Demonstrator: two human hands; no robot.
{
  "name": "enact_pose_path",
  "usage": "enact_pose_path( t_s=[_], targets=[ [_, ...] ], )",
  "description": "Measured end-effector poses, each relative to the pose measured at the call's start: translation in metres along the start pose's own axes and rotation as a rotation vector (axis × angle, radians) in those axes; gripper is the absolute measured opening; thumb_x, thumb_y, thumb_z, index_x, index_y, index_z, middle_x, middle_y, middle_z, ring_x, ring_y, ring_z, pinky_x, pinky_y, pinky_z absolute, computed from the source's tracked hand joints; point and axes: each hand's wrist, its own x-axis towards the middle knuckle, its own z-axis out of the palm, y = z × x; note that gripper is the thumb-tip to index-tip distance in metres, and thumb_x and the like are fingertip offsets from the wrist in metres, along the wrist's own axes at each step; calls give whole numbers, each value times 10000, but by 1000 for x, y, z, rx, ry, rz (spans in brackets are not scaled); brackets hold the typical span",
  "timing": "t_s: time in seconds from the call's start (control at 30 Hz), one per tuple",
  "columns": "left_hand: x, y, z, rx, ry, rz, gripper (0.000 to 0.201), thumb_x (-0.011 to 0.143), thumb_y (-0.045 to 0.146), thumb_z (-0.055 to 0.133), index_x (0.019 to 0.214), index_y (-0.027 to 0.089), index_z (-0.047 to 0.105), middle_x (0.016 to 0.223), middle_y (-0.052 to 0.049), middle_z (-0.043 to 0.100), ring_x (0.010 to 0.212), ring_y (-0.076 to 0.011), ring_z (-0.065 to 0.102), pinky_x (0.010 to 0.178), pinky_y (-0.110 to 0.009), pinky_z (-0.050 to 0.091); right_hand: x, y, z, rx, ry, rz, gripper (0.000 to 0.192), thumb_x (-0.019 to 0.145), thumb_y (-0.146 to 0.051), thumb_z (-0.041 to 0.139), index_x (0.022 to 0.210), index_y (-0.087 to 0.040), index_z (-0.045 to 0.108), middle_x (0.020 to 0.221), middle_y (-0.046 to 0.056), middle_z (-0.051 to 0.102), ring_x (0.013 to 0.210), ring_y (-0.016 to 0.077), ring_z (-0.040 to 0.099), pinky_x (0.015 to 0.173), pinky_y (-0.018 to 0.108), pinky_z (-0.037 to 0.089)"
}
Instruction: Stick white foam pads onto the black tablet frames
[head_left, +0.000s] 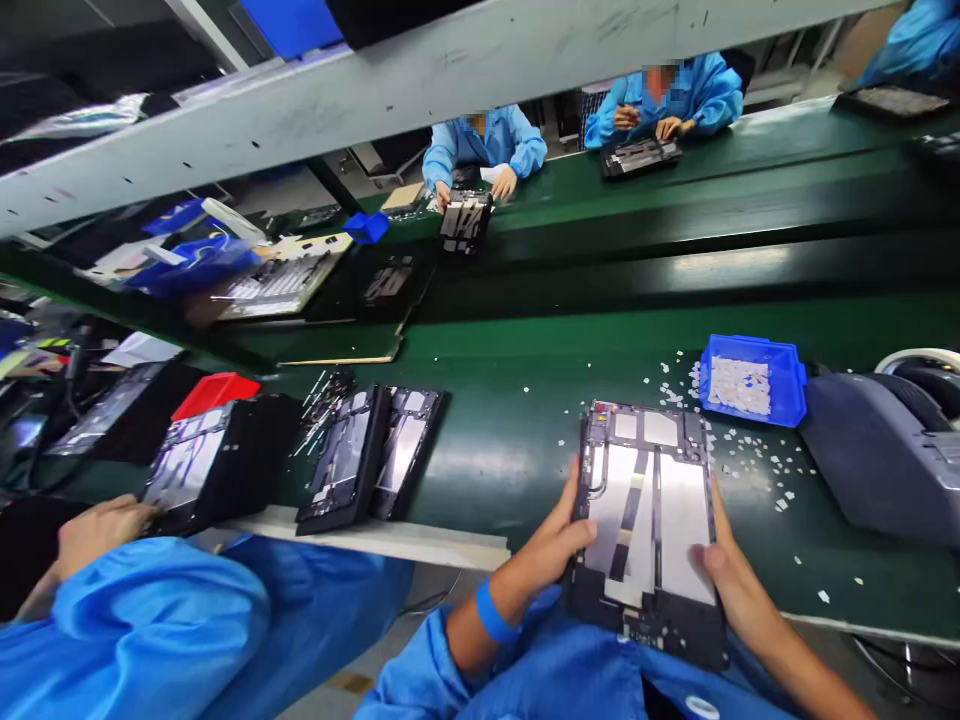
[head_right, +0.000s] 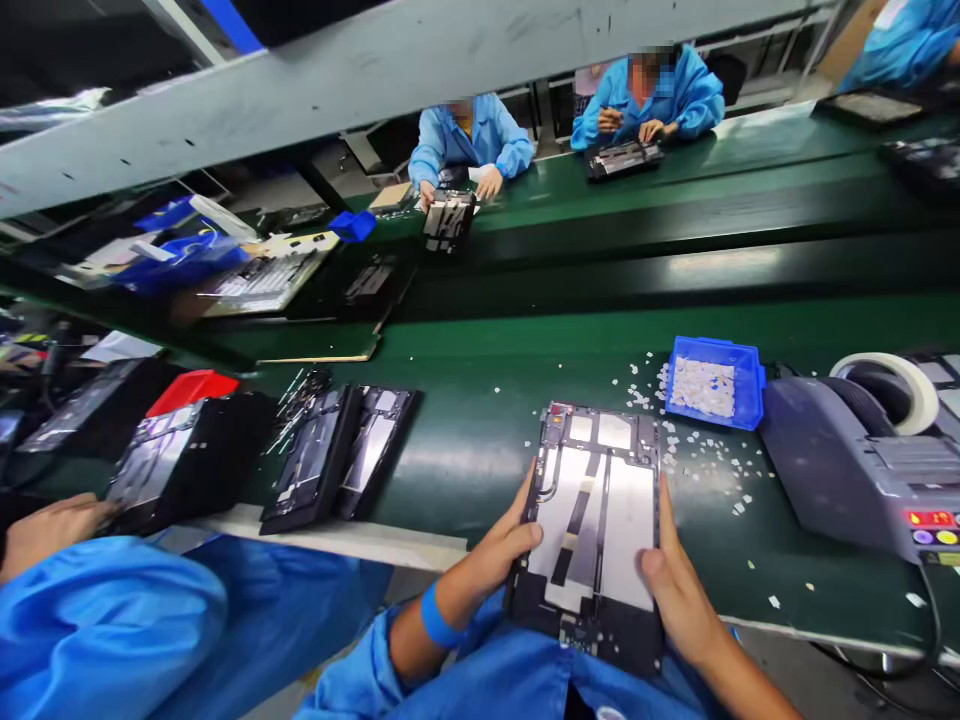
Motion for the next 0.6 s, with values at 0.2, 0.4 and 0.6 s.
enact_pose_path(
  t_s=[0.2,0.4,0.6],
  targets=[
    [-5,10,-8,475,-8,129,946,970,527,635,1714,237,127,1757,-141,219,1615,-393,224,1319,-575,223,4,4,-31,-74,-41,22,772,1021,-633,427,1710,-383,186,1781,-8,156,1629,323,165,1310,548,115],
    [46,66,-34,1060,373,393,361,1035,251,521,1372,251,652,1178,-104,654,1116,-259,617,1013,-452,519,24,-25,-51,-228,207,-213,721,1002,-648,504,1645,-338,398,1676,79,425,1510,345,438,1254,530,355],
    [74,87,-27,1398,229,461,263,992,191,611,1208,237,754,1071,-100,684,948,-253,599,842,-397,499,42,-68,-48,-402,135,-368,504,981,-519,611,1453,-342,620,1592,70,520,1461,345,495,1239,501,381]
  ],
)
